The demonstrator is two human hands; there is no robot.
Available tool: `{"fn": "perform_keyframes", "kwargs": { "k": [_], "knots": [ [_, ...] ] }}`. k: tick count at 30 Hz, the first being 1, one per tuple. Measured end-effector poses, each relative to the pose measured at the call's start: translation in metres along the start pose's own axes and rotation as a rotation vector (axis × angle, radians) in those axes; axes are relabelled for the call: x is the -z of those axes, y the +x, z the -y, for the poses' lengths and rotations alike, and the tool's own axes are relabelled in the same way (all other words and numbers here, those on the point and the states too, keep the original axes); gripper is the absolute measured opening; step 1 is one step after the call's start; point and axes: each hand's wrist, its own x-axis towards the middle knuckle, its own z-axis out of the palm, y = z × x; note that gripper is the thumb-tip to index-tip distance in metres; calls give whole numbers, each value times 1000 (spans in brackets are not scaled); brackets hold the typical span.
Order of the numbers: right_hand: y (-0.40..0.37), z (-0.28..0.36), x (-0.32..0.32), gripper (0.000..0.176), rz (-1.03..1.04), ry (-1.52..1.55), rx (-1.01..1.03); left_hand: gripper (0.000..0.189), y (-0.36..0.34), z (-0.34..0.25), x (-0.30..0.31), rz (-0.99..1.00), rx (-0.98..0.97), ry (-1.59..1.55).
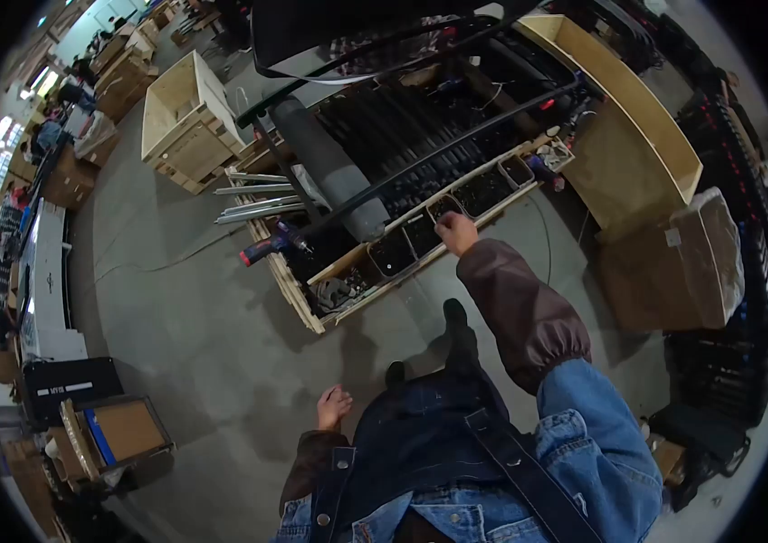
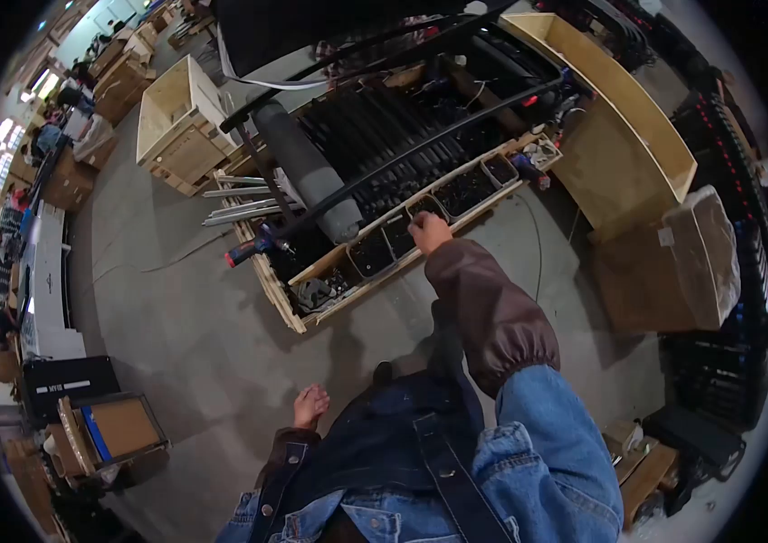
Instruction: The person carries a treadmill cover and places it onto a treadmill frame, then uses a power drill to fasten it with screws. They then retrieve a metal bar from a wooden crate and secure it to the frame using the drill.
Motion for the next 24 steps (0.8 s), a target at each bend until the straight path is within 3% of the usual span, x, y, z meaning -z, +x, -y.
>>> {"fn": "perform_keyframes", "kwargs": {
  "k": [1, 3, 5, 6, 7, 9, 11, 12, 16, 18, 19, 20, 21, 24],
  "knots": [
    [41, 2, -1, 26, 8, -67, 35, 33, -7, 24, 2, -74, -23, -89],
    [118, -9, -10, 32, 23, -211, 119, 30, -44, 70, -17, -411, 51, -251],
    [162, 0, -6, 34, 177, -306, 88, 33, -72, 152, -5, -403, 203, -643],
    [178, 4, -7, 36, 298, -411, 35, 31, -96, 176, -18, -402, 262, -692],
    [201, -19, -39, 37, 199, -215, -188, 29, -117, 192, -41, -376, 263, -585],
    [235, -59, -87, 35, 132, -436, -73, 26, -152, 220, -90, -208, 18, -35],
    [256, -98, -118, 34, 38, -613, 121, 26, -168, 231, -123, -237, 18, 28],
    [260, -101, -101, 33, 247, -556, 268, 27, -164, 226, -140, -438, 349, -326],
    [268, -109, -12, 37, 1055, -303, 826, 37, -112, 192, -153, -293, 290, -286],
    [179, -83, 52, 18, 984, 739, -373, 38, -63, 162, -182, -192, 180, -181],
    [143, -63, 86, 20, 1017, 776, -528, 38, -53, 96, -239, -192, 106, -117],
    [112, -77, 107, 24, 1108, 727, -442, 38, -47, 15, -306, -196, 32, -53],
    [80, -82, 132, 32, 1151, 772, -503, 45, -31, -25, -341, 28, -9, -117],
    [6, -72, 228, 21, 1160, 655, -602, 56, 11, -94, -442, 529, -47, -315]
  ]
}}
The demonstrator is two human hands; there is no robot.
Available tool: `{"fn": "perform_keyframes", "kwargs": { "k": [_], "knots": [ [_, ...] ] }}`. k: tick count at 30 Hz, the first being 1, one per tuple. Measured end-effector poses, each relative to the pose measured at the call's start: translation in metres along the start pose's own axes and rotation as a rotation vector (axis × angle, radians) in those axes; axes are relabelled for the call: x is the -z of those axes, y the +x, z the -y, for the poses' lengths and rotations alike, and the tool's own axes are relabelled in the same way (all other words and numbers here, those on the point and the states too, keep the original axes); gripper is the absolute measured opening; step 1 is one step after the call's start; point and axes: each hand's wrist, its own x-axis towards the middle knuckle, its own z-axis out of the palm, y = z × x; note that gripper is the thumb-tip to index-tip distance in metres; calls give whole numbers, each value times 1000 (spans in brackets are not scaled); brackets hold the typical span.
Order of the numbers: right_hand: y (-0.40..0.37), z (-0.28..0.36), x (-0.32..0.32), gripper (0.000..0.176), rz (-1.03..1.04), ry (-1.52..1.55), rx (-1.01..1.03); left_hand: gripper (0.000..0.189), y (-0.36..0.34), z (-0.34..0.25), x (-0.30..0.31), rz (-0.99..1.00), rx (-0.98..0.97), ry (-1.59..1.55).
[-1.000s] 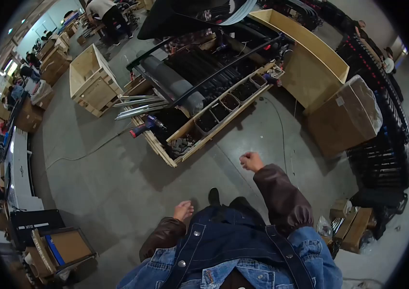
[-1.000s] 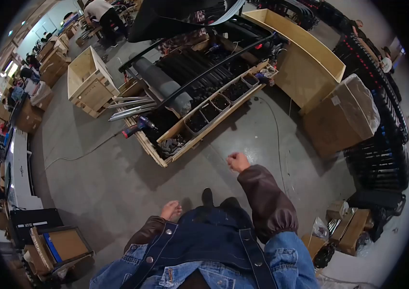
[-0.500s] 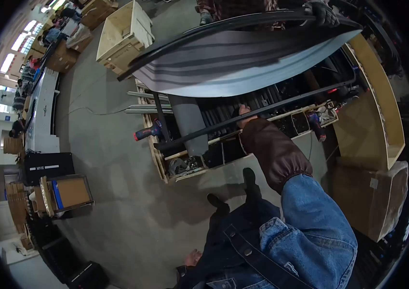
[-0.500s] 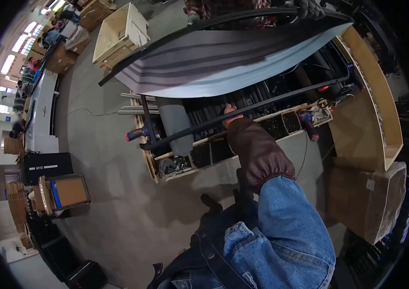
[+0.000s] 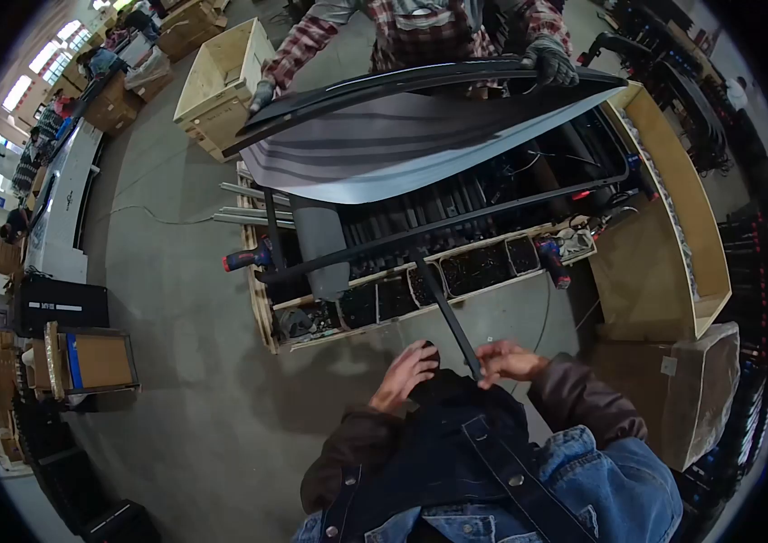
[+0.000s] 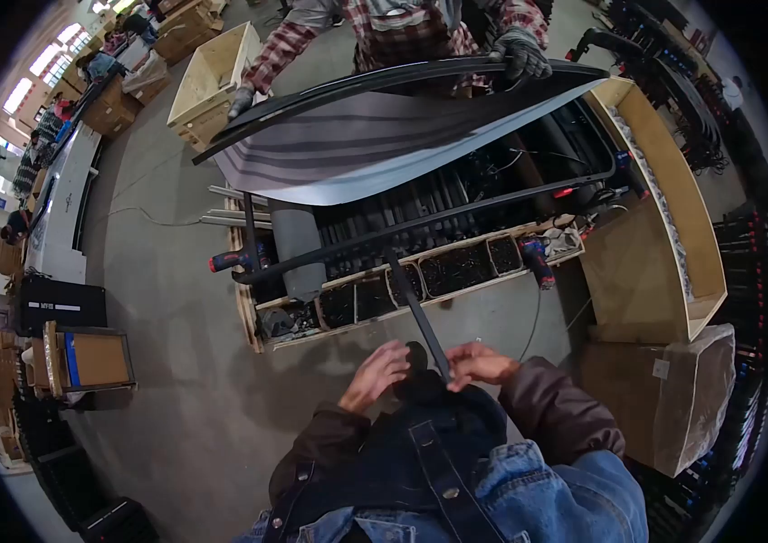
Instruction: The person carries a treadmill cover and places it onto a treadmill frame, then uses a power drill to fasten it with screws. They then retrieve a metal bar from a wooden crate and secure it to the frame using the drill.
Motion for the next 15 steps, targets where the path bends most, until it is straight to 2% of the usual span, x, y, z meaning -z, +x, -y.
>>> {"fn": "perform_keyframes", "kwargs": {
  "k": [1, 2, 4, 7, 8, 9, 11, 12, 14, 15],
  "knots": [
    [-31, -16, 5, 20, 11, -78, -34, 55, 17, -3, -23, 139, 9, -73],
    [-64, -32, 15, 22, 56, -122, -95, 55, 27, -4, -37, 152, 14, -74],
    [-130, -43, 20, 27, 92, -177, -190, 49, 35, -3, -60, 416, 99, -120],
    [-194, -64, 30, 33, 171, -195, -253, 48, 26, 16, -78, 498, 143, -131],
    [-201, -84, 41, 38, 194, -214, -194, 42, 14, 5, -100, 457, 125, -79],
    [-205, -76, 30, 38, 195, -194, -184, 42, 17, -5, -113, 454, 143, -66],
    [-208, -15, -5, 43, 92, -52, -14, 36, 35, -30, -138, 380, -111, 193],
    [-196, 3, -12, 43, 98, -54, -6, 30, 40, -52, -157, 258, -229, 294],
    [-173, 39, -21, 47, -109, -325, 138, 27, 69, -93, -176, 145, -392, 428],
    [-157, 51, -21, 46, -216, -423, 346, 28, 75, -119, -194, 105, -402, 427]
  ]
}}
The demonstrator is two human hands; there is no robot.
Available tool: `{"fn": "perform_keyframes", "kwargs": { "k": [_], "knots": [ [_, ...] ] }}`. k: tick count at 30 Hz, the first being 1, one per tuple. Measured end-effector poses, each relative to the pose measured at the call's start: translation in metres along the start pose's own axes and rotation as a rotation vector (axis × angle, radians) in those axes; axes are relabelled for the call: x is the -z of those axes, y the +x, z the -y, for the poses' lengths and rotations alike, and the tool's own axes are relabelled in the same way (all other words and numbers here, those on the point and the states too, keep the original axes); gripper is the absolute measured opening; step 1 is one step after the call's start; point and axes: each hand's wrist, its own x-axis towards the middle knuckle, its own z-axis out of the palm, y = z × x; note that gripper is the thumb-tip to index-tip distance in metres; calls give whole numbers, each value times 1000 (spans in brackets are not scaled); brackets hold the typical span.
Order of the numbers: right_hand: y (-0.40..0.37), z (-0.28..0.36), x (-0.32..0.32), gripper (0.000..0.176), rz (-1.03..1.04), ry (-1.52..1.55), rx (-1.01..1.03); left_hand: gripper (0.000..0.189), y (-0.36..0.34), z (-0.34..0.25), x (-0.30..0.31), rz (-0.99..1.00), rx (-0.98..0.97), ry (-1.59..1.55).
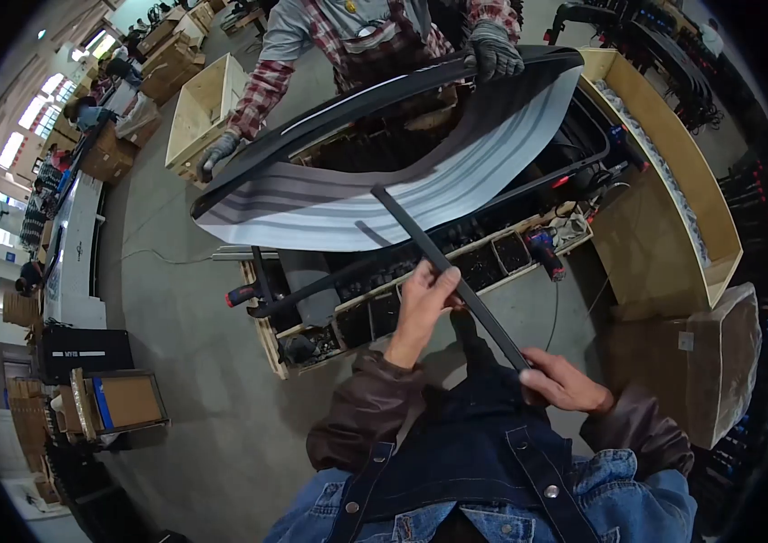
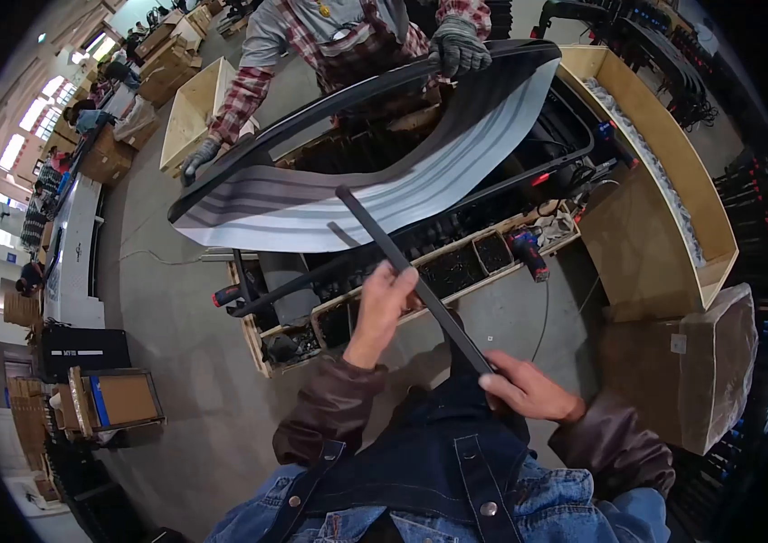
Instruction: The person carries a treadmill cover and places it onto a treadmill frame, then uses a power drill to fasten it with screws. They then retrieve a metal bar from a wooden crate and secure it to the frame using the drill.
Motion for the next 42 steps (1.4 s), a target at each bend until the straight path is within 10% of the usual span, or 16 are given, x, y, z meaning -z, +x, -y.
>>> {"fn": "perform_keyframes", "kwargs": {
  "k": [6, 13, 18, 33, 42],
  "knots": [
    [197, 30, 45, 43, -327, 20, 408, 29, 157, -15, 54, -182, 25, -9],
    [346, 81, 108, 48, -394, -177, 506, 58, 148, -118, 72, -310, -192, 41],
    [376, 79, 105, 46, -436, -227, 443, 72, 150, -191, 96, -257, -263, -194],
    [418, 33, 101, 43, -217, 81, 267, 35, 153, -233, 92, -464, -165, -395],
    [387, 98, 90, 32, -35, 400, -211, 34, 156, -245, 96, -428, -129, -436]
  ]
}}
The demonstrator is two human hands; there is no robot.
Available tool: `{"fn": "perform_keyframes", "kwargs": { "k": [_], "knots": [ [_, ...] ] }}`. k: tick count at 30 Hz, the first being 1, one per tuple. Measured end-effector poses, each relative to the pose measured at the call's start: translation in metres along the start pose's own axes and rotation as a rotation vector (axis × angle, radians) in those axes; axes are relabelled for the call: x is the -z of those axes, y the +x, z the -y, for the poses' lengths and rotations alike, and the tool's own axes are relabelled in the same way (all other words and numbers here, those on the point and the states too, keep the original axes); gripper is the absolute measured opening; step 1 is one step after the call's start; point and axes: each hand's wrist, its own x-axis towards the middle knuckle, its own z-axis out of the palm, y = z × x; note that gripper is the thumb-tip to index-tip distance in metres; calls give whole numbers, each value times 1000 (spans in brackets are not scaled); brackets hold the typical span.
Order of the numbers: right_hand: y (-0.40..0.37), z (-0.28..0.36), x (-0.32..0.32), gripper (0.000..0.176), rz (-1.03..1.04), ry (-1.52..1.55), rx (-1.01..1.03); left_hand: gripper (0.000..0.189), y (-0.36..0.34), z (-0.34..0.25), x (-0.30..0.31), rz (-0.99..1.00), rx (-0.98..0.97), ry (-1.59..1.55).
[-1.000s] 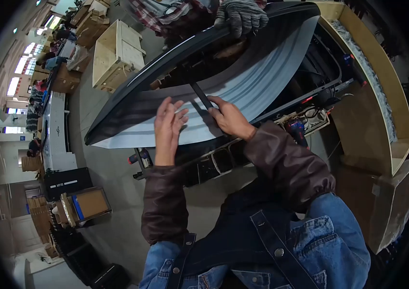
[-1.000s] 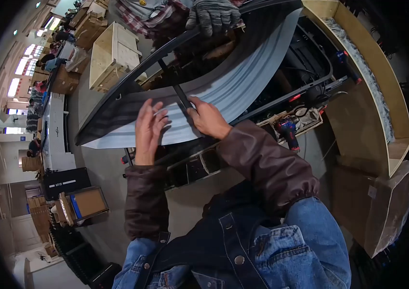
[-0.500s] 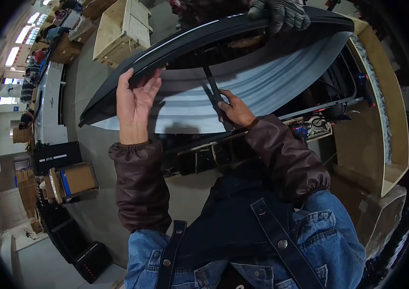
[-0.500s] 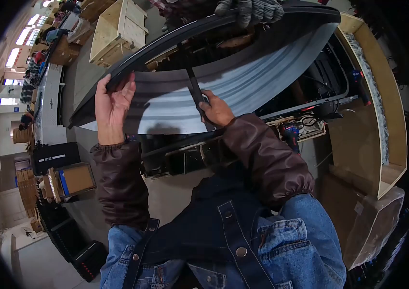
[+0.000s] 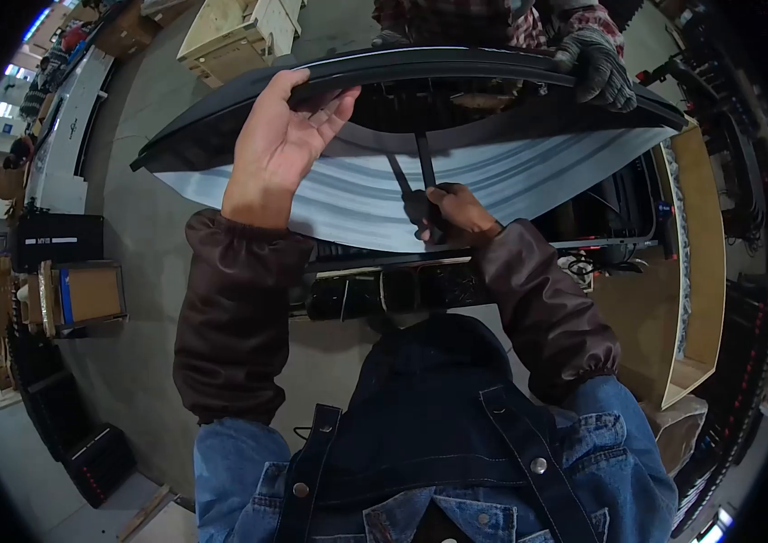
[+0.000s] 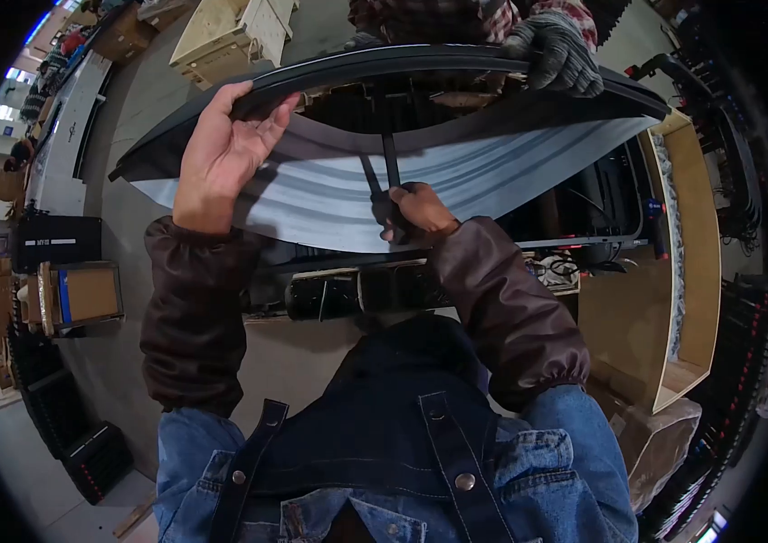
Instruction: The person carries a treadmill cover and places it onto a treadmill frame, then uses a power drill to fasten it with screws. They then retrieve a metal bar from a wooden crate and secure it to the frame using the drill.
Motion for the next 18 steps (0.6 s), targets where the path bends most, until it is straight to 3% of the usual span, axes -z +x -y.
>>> {"fn": "perform_keyframes", "kwargs": {
  "k": [4, 5, 10, 11, 18],
  "knots": [
    [-32, 46, -13, 34, 31, -196, -32, 36, 13, -11, -5, 88, 40, -101],
    [-46, 52, -23, 35, 26, -106, -31, 36, 12, -10, -5, 84, 37, -107],
    [5, -9, 12, 36, 17, -162, -30, 34, 1, 0, -11, -65, -41, -31],
    [25, -27, 23, 35, 81, -96, 65, 34, -3, 5, -6, -28, -45, -36],
    [26, -42, 6, 26, 84, -55, 251, 33, -15, 16, 10, -132, 16, 5]
  ]
}}
